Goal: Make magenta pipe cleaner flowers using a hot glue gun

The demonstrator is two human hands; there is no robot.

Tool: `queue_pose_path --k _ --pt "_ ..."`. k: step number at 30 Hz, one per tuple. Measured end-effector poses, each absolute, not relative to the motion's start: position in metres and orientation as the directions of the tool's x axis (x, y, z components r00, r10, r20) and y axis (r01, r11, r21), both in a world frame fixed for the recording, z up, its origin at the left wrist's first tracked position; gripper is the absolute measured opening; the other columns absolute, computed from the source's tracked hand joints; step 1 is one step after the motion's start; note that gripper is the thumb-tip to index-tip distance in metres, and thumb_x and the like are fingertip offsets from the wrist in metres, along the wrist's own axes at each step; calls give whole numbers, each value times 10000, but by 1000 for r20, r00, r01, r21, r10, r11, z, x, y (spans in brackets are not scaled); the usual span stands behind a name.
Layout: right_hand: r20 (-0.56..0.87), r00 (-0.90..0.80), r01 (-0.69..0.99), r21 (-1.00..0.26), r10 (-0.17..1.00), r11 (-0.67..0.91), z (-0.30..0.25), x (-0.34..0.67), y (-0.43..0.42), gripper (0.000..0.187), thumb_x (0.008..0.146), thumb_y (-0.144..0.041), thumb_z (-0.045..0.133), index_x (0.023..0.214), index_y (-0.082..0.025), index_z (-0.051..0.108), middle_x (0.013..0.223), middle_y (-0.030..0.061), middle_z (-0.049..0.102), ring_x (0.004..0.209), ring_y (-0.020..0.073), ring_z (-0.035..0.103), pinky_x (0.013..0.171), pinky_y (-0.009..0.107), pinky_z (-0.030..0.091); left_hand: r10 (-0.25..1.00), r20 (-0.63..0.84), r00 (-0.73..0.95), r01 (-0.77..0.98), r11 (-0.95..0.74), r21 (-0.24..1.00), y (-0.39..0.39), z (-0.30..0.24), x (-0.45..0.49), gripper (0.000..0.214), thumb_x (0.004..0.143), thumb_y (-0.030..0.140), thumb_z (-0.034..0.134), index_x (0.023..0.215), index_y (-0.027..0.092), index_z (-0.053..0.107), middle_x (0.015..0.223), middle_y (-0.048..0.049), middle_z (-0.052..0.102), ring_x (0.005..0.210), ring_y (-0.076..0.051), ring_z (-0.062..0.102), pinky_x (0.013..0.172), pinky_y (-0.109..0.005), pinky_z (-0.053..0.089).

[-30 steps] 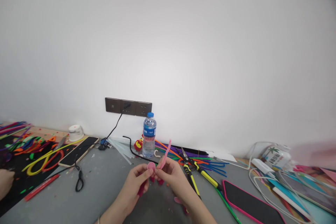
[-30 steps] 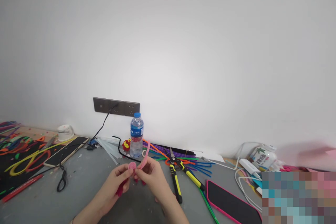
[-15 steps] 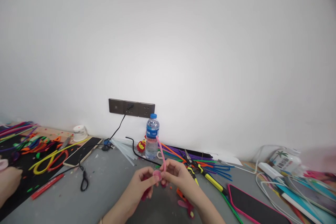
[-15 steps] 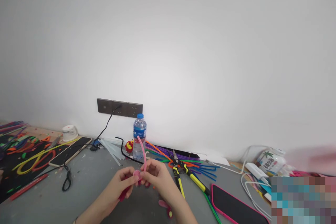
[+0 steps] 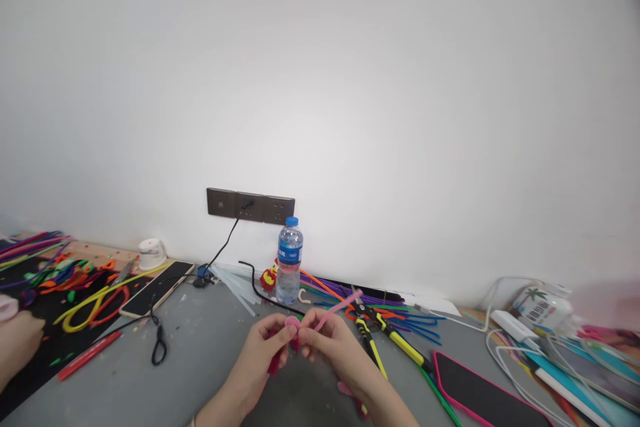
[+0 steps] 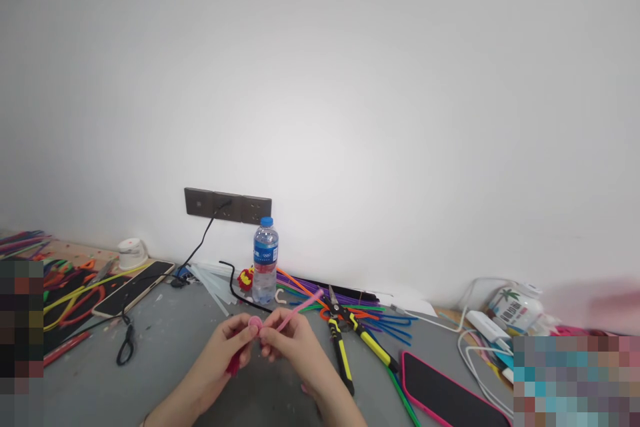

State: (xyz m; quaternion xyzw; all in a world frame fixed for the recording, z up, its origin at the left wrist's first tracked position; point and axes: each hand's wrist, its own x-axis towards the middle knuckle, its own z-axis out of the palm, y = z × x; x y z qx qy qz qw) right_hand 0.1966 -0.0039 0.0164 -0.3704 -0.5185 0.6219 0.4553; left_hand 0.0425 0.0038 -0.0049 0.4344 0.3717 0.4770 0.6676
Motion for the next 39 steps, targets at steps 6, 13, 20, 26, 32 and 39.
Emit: queue_pose_path --k 6,13,20,26,32,39 --pt "80 -323 -161 -986 943 29 21 204 -3 274 741 -405 724 765 -154 614 649 8 650 594 131 600 570 227 430 946 -118 301 -264 202 943 3 -2 41 422 628 532 750 616 132 617 478 32 548 344 -26 345 361 -171 194" --pt "37 -370 -146 -989 928 -19 27 215 -3 264 711 -361 753 755 -151 600 646 13 667 607 133 612 573 231 438 913 -154 378 -115 212 971 2 -3 39 397 645 503 743 622 117 651 536 11 593 363 -37 378 380 -182 228" --pt "-157 -517 6 -984 842 -180 30 227 -9 309 621 -370 799 726 -140 620 626 -3 664 540 102 585 564 226 458 846 -244 475 104 222 970 -2 4 37 360 582 455 777 626 114 669 587 -16 664 378 -62 445 384 -193 248" --pt "-125 -376 26 -992 918 -125 21 219 -5 291 660 -399 762 689 -144 625 578 -15 638 478 87 530 482 197 389 899 -142 414 -13 162 987 -2 3 39 347 602 450 770 658 126 661 576 10 630 364 -52 421 390 -189 258" --pt "-36 -197 -73 -996 980 -52 14 196 0 390 655 -508 744 669 -148 594 521 -25 587 458 99 514 471 210 373 959 -92 267 -198 148 969 3 -4 42 390 634 500 752 672 131 634 574 4 620 369 -38 388 379 -171 231" --pt "33 -304 -178 -984 952 -23 17 208 0 311 730 -436 721 789 -157 597 631 -9 631 528 105 558 520 214 419 936 -115 334 -179 183 967 4 -4 38 399 673 506 725 627 118 639 492 29 542 365 -36 356 380 -176 202"
